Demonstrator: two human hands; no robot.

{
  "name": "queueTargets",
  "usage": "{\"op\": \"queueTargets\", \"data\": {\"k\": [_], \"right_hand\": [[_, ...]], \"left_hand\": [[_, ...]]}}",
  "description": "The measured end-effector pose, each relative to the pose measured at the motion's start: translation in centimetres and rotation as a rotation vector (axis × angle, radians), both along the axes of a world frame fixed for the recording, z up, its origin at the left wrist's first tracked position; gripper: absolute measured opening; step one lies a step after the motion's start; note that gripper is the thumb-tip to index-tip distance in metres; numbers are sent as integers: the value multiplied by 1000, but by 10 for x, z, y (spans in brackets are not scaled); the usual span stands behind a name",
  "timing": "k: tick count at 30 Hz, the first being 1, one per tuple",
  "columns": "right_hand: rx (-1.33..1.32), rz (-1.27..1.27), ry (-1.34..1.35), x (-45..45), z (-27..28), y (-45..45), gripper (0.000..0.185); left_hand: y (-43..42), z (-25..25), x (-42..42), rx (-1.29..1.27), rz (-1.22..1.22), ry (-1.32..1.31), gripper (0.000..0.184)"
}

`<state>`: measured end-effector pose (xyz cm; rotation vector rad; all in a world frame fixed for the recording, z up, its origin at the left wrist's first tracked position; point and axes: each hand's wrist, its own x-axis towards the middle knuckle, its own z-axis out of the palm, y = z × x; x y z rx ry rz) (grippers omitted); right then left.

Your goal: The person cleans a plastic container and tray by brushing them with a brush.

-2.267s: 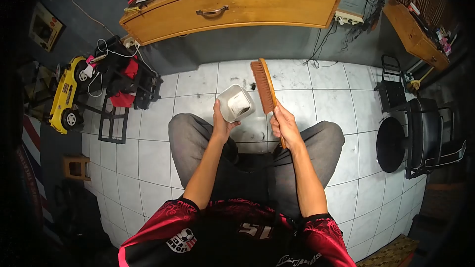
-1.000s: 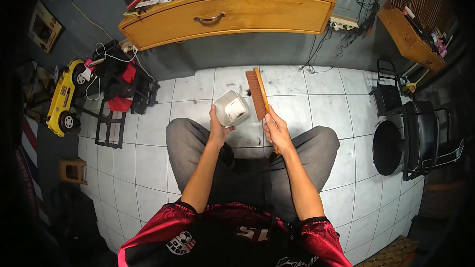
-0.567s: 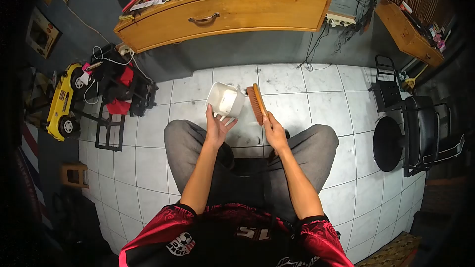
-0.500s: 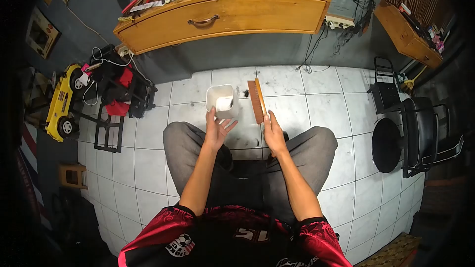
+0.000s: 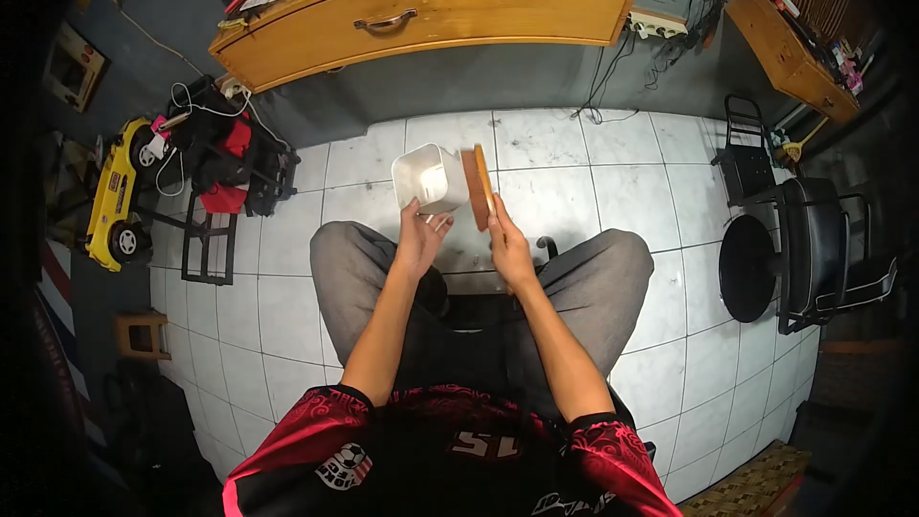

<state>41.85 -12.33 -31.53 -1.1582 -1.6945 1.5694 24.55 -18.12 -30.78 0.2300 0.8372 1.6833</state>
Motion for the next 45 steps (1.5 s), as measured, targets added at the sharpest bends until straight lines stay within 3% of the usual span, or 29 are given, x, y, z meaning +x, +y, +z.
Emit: {"op": "queueTargets", "data": {"k": [1,2,5,7,8,10,12,18,20,21,23,24,27,30,32,35,37,38,40,43,45], "right_hand": [[167,4,-215,1,-4,2,49],[166,2,-210,1,-8,1,49],[-64,-63,-148,-2,19,-5,49],[-109,-99,138,-6,39,-6,49],[-110,-91,138,-6,44,-7,49],[-126,-34,343,-5,50,-10,50],[-98,-3,356,-5,51,-12,51],[-187,-6,236,-3,42,-5,50],[-119,-4,-46,1,26,-2,49],[-120,-10,-42,3,7,1,49],[118,-16,-180,5,-35,5,46],[117,-18,-181,3,-27,4,46],[-259,-71,198,2,40,2,50],[-255,-78,435,2,53,0,53],[-238,-77,459,3,57,-3,53],[-262,-72,437,3,55,-6,51],[-211,20,136,3,40,-2,52],[-218,13,134,5,19,-1,52],[76,-14,-155,5,-16,5,53],[-26,-67,-44,2,-1,4,57],[-17,-81,-1,1,18,6,58]], "left_hand": [[-1,1,-2,17,44,32,53],[-1,2,-2,17,42,36,53],[1,5,2,25,75,63,53],[4,2,4,-197,71,235,54],[2,0,5,-199,79,234,54],[1,20,13,-157,29,262,36],[1,14,14,-176,45,266,35],[1,1,2,-113,63,204,41],[3,-10,-5,-51,111,46,52],[3,-8,-5,-51,105,49,52],[2,3,-1,-21,124,71,50],[1,6,0,-21,122,70,50],[1,14,5,-56,96,241,43],[3,17,8,-86,76,276,47],[4,13,8,-81,21,243,51],[3,4,5,-62,-23,206,56],[4,-1,2,-13,29,151,55],[4,-3,-1,35,86,100,54],[2,9,-2,63,108,24,61],[-3,26,4,34,99,125,56],[-3,12,2,14,-106,122,61]]}}
